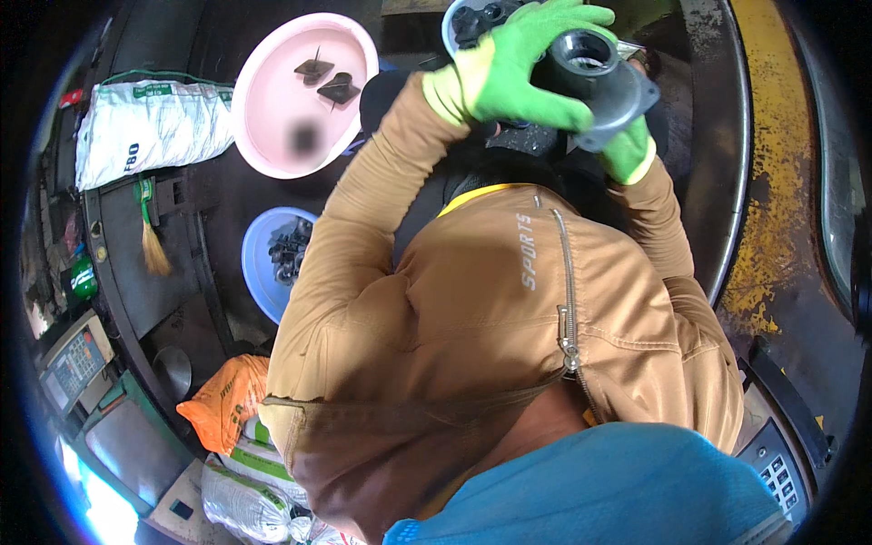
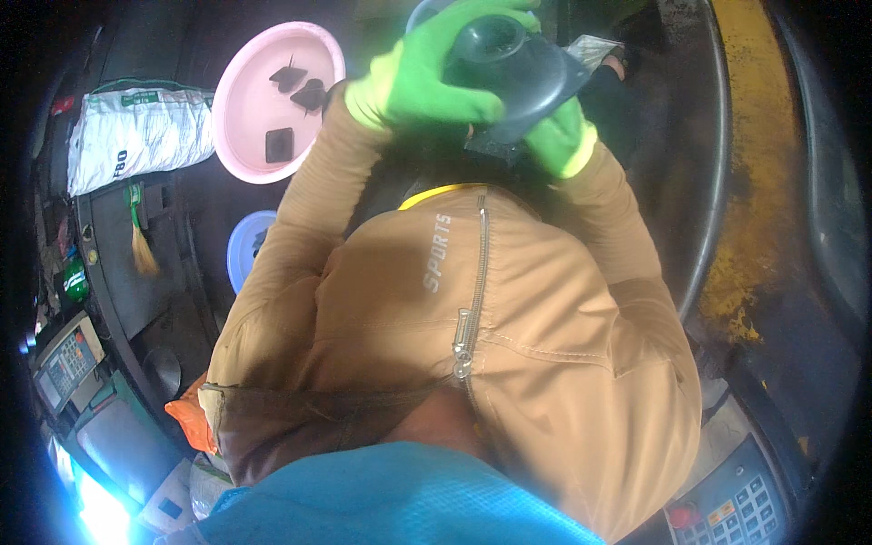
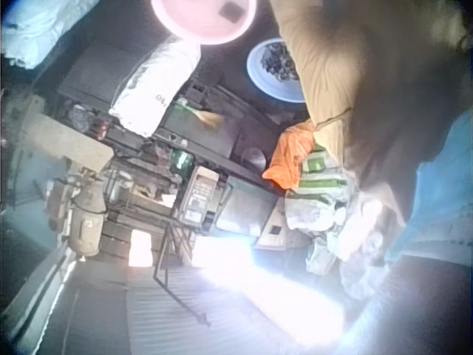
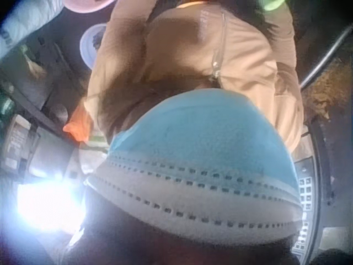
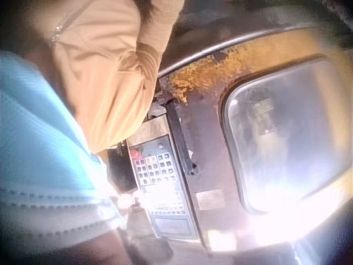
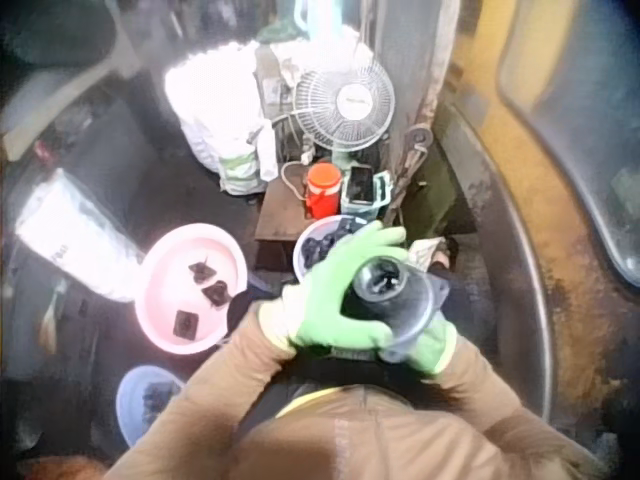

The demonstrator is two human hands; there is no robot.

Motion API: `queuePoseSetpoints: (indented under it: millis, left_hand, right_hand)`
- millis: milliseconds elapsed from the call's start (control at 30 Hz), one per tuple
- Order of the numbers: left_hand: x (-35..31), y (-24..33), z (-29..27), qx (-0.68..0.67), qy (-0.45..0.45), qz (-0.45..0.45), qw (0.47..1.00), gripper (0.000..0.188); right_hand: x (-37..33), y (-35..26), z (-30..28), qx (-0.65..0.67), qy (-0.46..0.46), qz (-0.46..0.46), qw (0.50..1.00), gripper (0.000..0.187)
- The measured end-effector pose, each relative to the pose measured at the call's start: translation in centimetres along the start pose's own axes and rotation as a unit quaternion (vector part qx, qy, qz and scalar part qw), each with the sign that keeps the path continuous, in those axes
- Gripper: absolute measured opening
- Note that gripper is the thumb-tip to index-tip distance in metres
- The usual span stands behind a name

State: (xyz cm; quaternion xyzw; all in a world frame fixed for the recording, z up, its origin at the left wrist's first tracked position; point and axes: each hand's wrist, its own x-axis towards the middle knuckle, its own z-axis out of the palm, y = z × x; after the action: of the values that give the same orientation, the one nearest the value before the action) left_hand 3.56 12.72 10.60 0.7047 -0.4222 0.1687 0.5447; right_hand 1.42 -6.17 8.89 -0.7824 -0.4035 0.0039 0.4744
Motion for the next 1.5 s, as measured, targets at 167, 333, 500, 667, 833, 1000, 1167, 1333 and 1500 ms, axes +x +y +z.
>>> queuePoseSetpoints:
  millis: [167,333,500,667,833,1000,1167,1333,1500]
  left_hand:
    - [-1.4,0.9,4.3,0.010,0.168,-0.068,0.983,0.063]
    - [-1.8,1.8,4.2,-0.002,0.167,-0.105,0.980,0.055]
    - [-1.5,2.6,2.8,-0.076,0.117,-0.085,0.987,0.049]
    - [-1.4,2.0,1.9,-0.118,0.032,-0.009,0.992,0.047]
    - [-1.4,1.7,1.1,-0.192,-0.080,0.004,0.978,0.047]
    - [-1.3,1.0,1.0,-0.331,-0.214,-0.034,0.918,0.050]
    - [-1.3,0.4,2.1,-0.486,-0.234,-0.061,0.840,0.055]
    - [-1.2,0.4,-1.2,-0.303,-0.041,-0.110,0.946,0.051]
    - [-1.7,-0.1,-2.2,-0.001,-0.046,-0.133,0.990,0.089]
  right_hand:
    - [-1.5,0.5,3.9,0.478,0.258,0.004,0.839,0.036]
    - [-1.8,0.4,4.7,0.402,0.313,0.029,0.860,0.042]
    - [-1.0,-1.2,2.1,0.357,0.161,0.030,0.920,0.055]
    - [-1.5,-2.2,-0.2,0.196,-0.011,0.086,0.977,0.082]
    - [-2.1,-2.3,-0.6,0.147,-0.105,0.109,0.977,0.080]
    - [-3.2,-2.4,-0.1,0.175,-0.139,0.130,0.966,0.063]
    - [-3.7,-0.5,2.6,0.369,-0.077,0.267,0.887,0.050]
    - [-2.2,2.6,3.3,0.642,0.098,0.376,0.661,0.044]
    - [-1.9,2.7,0.9,0.527,0.144,0.276,0.791,0.026]
